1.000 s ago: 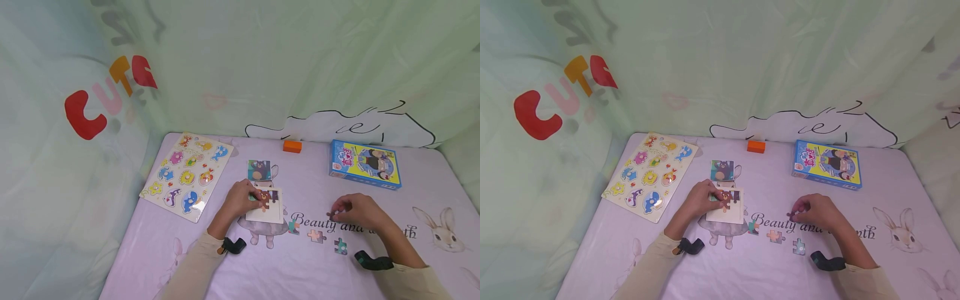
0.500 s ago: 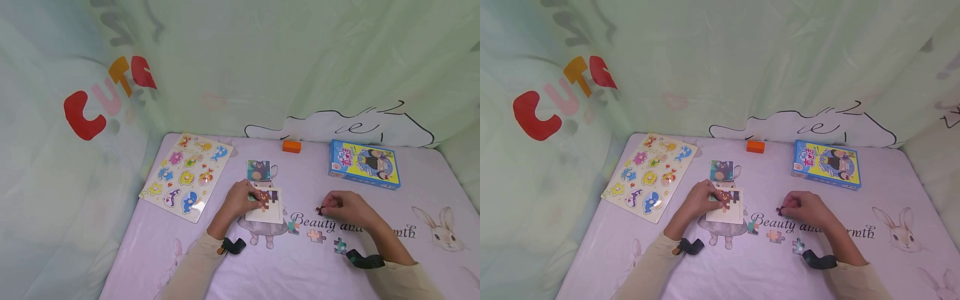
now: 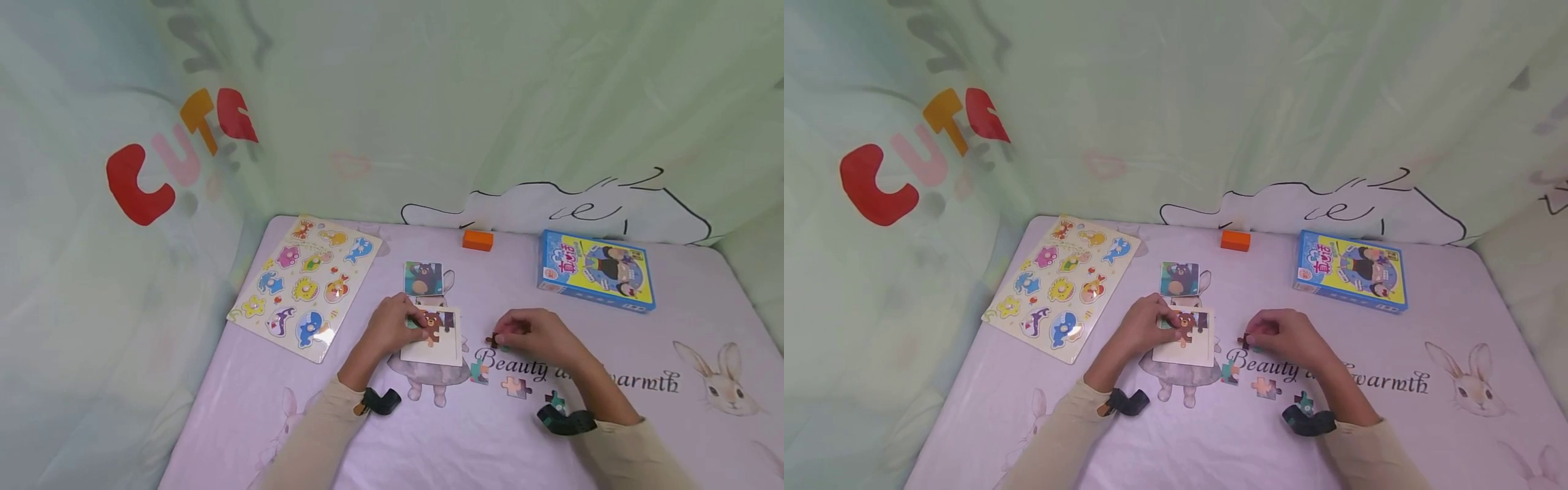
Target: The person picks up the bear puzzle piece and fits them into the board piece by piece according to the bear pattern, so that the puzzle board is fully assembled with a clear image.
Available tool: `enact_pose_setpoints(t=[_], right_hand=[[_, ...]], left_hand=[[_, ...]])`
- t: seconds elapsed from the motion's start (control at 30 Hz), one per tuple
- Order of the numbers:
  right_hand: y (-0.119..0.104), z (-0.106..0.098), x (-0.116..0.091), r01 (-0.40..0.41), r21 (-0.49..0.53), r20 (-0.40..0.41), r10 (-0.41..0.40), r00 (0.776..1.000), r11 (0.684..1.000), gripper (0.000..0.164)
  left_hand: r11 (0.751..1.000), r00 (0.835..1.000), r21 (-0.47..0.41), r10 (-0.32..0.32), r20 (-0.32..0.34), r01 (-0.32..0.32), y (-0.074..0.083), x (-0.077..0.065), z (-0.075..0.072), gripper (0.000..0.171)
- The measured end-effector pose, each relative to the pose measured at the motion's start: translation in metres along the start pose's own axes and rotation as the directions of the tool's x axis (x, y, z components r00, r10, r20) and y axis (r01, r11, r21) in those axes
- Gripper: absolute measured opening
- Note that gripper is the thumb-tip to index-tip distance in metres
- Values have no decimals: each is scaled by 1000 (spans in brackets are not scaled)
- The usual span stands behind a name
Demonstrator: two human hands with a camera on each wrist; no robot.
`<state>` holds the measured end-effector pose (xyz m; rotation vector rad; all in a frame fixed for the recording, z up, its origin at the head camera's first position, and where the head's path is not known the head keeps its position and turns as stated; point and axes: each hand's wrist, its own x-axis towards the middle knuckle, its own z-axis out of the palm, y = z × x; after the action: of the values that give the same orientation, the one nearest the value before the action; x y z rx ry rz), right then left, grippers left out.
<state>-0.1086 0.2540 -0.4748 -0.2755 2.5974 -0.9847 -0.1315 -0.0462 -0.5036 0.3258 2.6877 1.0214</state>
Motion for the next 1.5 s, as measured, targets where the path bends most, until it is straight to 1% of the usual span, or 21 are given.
enact_pose_setpoints(t=[0.2, 0.33, 0.57, 0.77, 1.1, 1.27, 1.5], right_hand=[[-11, 8, 7, 30, 4, 3, -30, 1000, 1000, 12], [-19, 13, 11, 41, 0, -2, -41, 999, 999, 14], [-32, 21, 18, 17, 29, 13, -18, 1000, 999, 10], [-35, 25, 23, 41, 47, 20, -42, 999, 998, 9], [-43, 35, 30, 39, 64, -8, -39, 999, 997, 10], [-47, 39, 34, 30, 65, -22, -28, 999, 997, 8], [-50, 42, 36, 6, 83, -13, -5, 1000, 997, 8]], left_hand=[[1000, 1000, 6, 9, 2, -9, 0, 0, -1, 11], [1000, 1000, 3, 1, 8, -1, 1, 0, -2, 11], [1000, 1000, -3, 6, 10, -6, 2, -1, -2, 10], [1000, 1000, -15, 9, 9, -9, 1, -1, -3, 10], [1000, 1000, -3, 1, 7, -1, 1, -1, -2, 10], [1000, 1000, -8, 2, 5, -2, 1, -2, -2, 10], [1000, 1000, -4, 11, 5, -11, 1, -1, -3, 10]])
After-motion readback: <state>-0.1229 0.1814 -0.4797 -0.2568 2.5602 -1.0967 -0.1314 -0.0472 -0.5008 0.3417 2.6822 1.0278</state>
